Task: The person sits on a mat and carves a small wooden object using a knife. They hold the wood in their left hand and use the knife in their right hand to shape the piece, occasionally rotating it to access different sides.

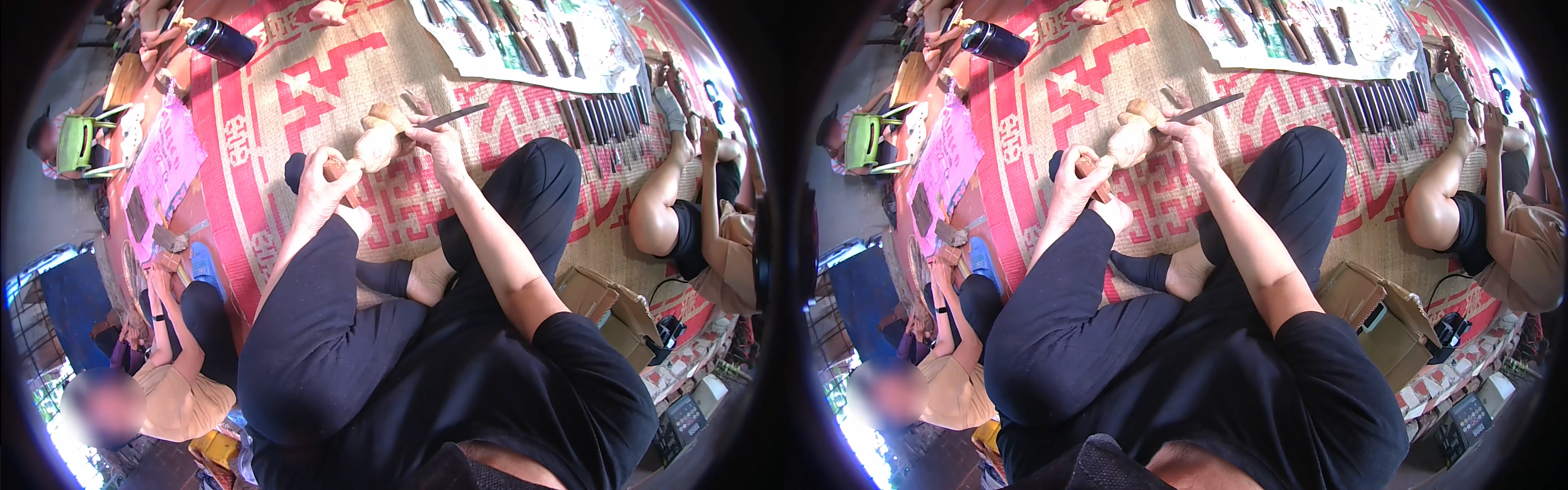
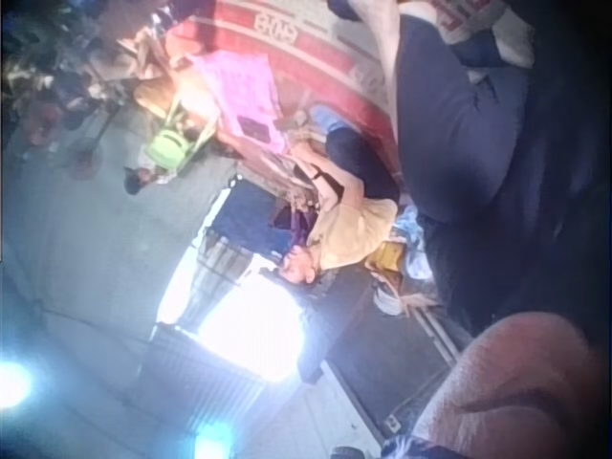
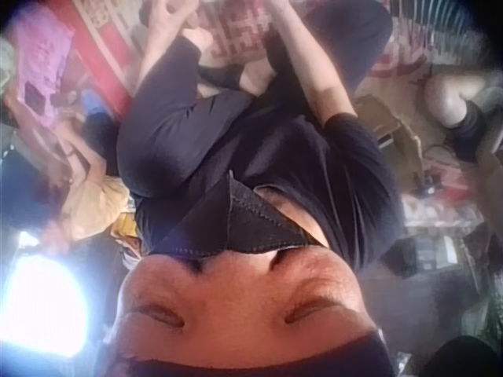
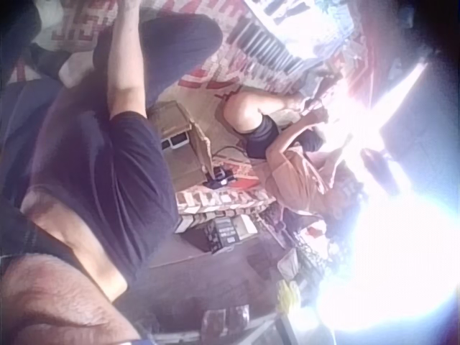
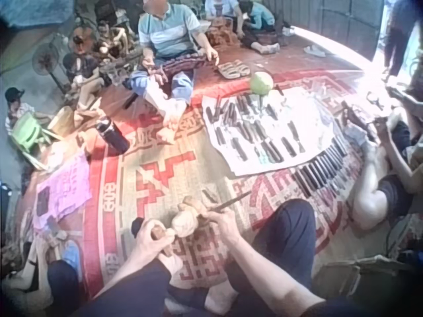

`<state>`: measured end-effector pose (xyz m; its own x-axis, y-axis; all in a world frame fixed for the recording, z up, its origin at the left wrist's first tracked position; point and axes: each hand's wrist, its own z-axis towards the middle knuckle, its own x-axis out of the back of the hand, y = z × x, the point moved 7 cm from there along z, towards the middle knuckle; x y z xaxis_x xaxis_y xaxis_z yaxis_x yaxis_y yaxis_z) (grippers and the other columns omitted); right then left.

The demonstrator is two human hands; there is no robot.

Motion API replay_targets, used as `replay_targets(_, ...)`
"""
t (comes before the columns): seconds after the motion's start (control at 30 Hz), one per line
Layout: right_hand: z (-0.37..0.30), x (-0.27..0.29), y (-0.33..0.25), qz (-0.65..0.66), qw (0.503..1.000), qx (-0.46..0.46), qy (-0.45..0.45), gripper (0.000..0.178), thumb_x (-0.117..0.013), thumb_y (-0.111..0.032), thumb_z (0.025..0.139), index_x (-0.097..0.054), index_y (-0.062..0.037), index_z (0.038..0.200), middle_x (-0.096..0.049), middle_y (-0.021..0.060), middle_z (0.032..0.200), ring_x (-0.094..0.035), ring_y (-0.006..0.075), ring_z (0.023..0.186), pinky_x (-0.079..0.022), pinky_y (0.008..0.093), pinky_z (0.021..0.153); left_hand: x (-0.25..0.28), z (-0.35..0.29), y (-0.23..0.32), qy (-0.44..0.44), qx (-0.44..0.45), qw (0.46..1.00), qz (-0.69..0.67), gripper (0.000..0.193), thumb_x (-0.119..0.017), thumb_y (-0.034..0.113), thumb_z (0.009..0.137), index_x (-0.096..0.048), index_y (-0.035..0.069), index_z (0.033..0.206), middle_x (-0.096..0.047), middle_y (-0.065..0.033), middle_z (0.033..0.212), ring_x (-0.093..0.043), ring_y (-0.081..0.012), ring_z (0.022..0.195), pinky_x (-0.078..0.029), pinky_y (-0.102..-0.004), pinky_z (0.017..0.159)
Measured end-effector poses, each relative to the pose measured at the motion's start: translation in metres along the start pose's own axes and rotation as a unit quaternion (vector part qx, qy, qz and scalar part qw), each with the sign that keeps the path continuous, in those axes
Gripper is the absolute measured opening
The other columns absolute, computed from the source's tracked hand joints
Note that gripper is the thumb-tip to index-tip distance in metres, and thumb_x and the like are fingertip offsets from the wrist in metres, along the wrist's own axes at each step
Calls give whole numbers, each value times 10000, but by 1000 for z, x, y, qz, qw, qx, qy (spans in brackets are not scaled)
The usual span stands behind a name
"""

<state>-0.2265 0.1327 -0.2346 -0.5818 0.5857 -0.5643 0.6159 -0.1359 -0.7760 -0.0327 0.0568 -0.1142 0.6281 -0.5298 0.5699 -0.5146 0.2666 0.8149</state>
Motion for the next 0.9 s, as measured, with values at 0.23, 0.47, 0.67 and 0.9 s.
replay_targets(0.23,3,-2,-4,-21,1000,0,6,170,-699,10,730,-656,30,893,-659,83,867,-620,150,773,-488,282,759,-1,0,-1,-6,10,1000,-3,344,-745,216,702,-548,41,923,-504,-115,966,-521,-226,924,-419,-341,842)
replay_targets(0.47,1,-6,-6,-28,999,26,-15,160,-704,8,730,-662,25,883,-661,83,832,-620,147,696,-500,275,699,-4,1,2,-13,0,1000,13,350,-748,212,696,-548,44,929,-504,-112,967,-521,-230,925,-419,-342,844)
replay_targets(0.67,7,7,-2,-43,998,-16,34,159,-702,-36,756,-679,-3,909,-671,56,861,-618,137,792,-473,296,782,-4,2,2,-10,2,1000,8,350,-750,209,697,-548,45,932,-501,-108,968,-519,-228,926,-419,-345,843)
replay_targets(0.9,3,-5,-11,-86,995,52,-13,155,-701,-27,746,-684,-7,899,-673,54,829,-623,140,767,-479,297,751,-5,1,7,-18,-2,1000,19,351,-750,209,697,-546,48,933,-499,-110,970,-518,-229,930,-422,-347,838)
